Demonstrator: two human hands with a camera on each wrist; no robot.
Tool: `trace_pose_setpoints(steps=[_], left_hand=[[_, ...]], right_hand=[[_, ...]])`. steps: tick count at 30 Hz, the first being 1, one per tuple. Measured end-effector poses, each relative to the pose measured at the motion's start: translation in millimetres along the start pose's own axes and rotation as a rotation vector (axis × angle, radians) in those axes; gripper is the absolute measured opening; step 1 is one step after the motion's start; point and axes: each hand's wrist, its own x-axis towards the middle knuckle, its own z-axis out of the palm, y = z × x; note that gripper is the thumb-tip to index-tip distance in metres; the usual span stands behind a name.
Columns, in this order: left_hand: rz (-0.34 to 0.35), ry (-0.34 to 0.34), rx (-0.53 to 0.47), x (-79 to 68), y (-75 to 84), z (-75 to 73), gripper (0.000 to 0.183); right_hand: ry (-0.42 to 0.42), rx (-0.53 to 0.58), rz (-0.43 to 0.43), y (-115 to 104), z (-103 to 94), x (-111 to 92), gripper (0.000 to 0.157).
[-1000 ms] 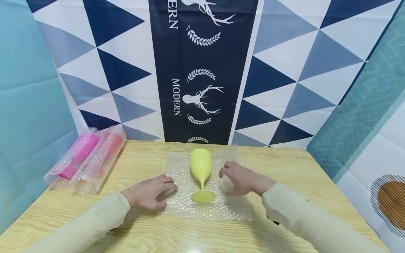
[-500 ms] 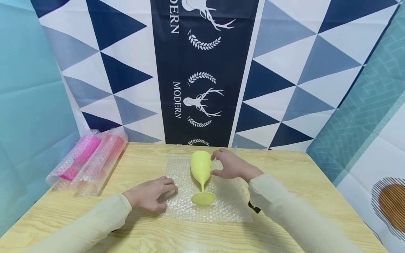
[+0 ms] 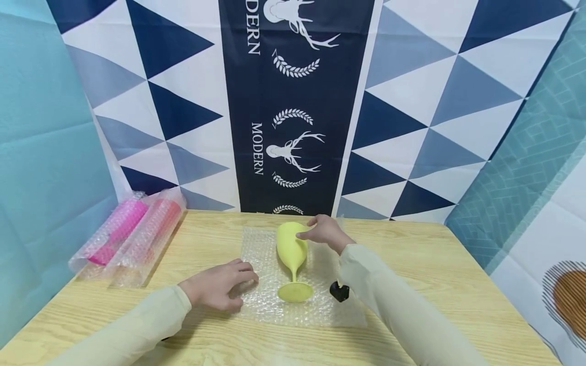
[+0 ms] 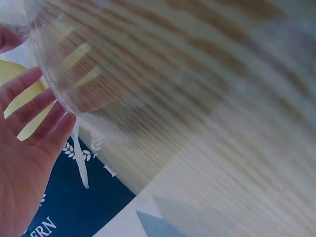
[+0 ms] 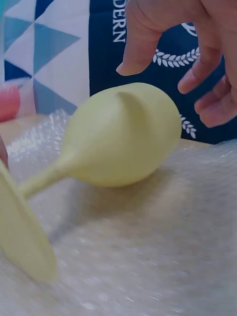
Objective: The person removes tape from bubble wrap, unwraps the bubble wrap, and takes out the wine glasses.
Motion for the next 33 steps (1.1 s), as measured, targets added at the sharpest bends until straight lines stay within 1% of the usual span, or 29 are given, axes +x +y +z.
trace_pose_setpoints(steps=[2, 5, 6, 7, 10, 11, 14, 15, 18, 20, 22, 26, 29, 33], left_hand=[[-0.005, -0.004, 0.0, -0.3, 0.3, 0.1, 0.051], [-0.008, -0.007, 0.0, 0.0, 0.2, 0.3, 0.051], [-0.007, -0.008, 0.002, 0.3, -0.1, 0.6, 0.051], [-0.008, -0.009, 0.005, 0.4, -0.3, 0.7, 0.052], [-0.007, -0.009, 0.006, 1.3, -1.2, 1.1, 0.052], [-0.008, -0.01, 0.006, 1.3, -1.5, 1.1, 0.052], [-0.009, -0.012, 0.008, 1.2, -2.3, 1.3, 0.052], [-0.009, -0.012, 0.01, 1.0, -2.4, 1.1, 0.052], [0.0, -0.004, 0.019, 0.3, -3.1, 0.7, 0.052], [0.011, 0.005, 0.025, 0.0, -3.6, 0.7, 0.052], [0.019, 0.009, 0.025, -0.1, -4.2, 0.9, 0.052], [0.016, -0.001, 0.023, -0.4, -5.0, 0.9, 0.051], [0.011, -0.011, 0.028, -0.5, -6.8, 1.8, 0.052], [0.007, -0.016, 0.031, -1.1, -7.5, 4.3, 0.052]], right_hand=[[-0.029, 0.061, 0.071, -3.0, 0.3, 3.1, 0.057], [-0.058, 0.119, 0.148, -5.7, 0.4, 10.5, 0.037], [-0.061, 0.146, 0.177, -6.5, 0.7, 13.5, 0.036], [-0.067, 0.174, 0.199, -7.4, 0.8, 16.3, 0.04], [-0.087, 0.304, 0.305, -11.0, 1.7, 23.5, 0.039], [-0.091, 0.344, 0.336, -12.3, 2.2, 25.3, 0.043], [-0.112, 0.457, 0.413, -15.7, 4.9, 30.3, 0.073], [-0.118, 0.484, 0.431, -16.7, 6.0, 31.9, 0.076], [-0.146, 0.555, 0.463, -17.9, 9.3, 36.1, 0.083], [-0.156, 0.58, 0.485, -17.7, 11.0, 39.1, 0.088], [-0.163, 0.596, 0.509, -16.6, 12.7, 42.4, 0.094], [-0.164, 0.593, 0.549, -14.9, 16.6, 49.2, 0.096], [-0.149, 0.583, 0.554, -14.8, 20.9, 51.1, 0.099], [-0.121, 0.633, 0.52, -14.2, 28.1, 45.6, 0.099]])
